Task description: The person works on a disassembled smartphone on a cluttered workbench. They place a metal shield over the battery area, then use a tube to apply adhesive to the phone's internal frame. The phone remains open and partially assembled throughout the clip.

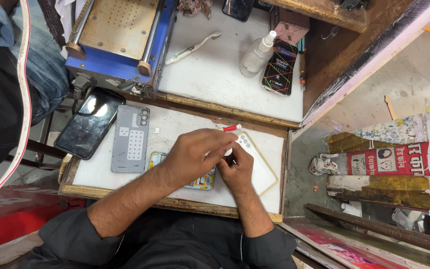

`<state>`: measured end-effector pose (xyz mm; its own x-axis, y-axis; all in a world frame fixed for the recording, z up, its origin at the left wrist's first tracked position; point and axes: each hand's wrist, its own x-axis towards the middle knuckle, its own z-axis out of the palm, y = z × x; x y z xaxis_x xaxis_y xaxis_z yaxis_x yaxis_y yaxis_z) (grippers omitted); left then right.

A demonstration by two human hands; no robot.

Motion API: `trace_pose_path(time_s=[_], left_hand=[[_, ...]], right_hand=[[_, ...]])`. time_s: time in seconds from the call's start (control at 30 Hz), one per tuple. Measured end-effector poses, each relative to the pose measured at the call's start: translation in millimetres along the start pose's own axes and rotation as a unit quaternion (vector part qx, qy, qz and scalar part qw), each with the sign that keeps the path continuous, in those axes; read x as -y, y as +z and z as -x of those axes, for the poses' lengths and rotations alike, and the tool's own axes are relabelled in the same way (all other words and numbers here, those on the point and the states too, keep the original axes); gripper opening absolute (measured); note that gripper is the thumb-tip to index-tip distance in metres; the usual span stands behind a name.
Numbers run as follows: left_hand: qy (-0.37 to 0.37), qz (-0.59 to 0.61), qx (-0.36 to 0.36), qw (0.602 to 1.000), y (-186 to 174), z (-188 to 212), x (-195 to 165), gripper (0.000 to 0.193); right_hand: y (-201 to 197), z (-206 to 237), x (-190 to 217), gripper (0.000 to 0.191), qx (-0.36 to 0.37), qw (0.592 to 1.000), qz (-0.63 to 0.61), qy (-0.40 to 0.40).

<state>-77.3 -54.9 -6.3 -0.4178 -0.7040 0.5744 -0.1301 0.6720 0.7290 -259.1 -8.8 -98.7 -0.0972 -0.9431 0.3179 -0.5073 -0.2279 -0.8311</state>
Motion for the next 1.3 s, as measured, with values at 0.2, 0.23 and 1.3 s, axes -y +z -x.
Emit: trace_pose_path(time_s=[0.2, 0.23, 1.3], left_hand=[[0.009, -0.027, 0.021, 0.999, -1.4, -0.7, -1.1, 0.022], [-0.001, -0.028, 0.026, 0.999, -0.5, -0.5, -1.2, 0.021], [-0.360, 0.080, 0.013, 0.930, -25.9, -1.9, 51.2, 0.025]], right_hand=[[1.4, -2.0, 2.1, 0.038, -0.014, 1.000, -0.005, -0.002], [1.6, -1.5, 2.3, 0.040, -0.019, 1.000, -0.018, -0.002], [0.6, 1.9, -1.8, 0.058, -0.023, 0.991, -0.129, -0.033]])
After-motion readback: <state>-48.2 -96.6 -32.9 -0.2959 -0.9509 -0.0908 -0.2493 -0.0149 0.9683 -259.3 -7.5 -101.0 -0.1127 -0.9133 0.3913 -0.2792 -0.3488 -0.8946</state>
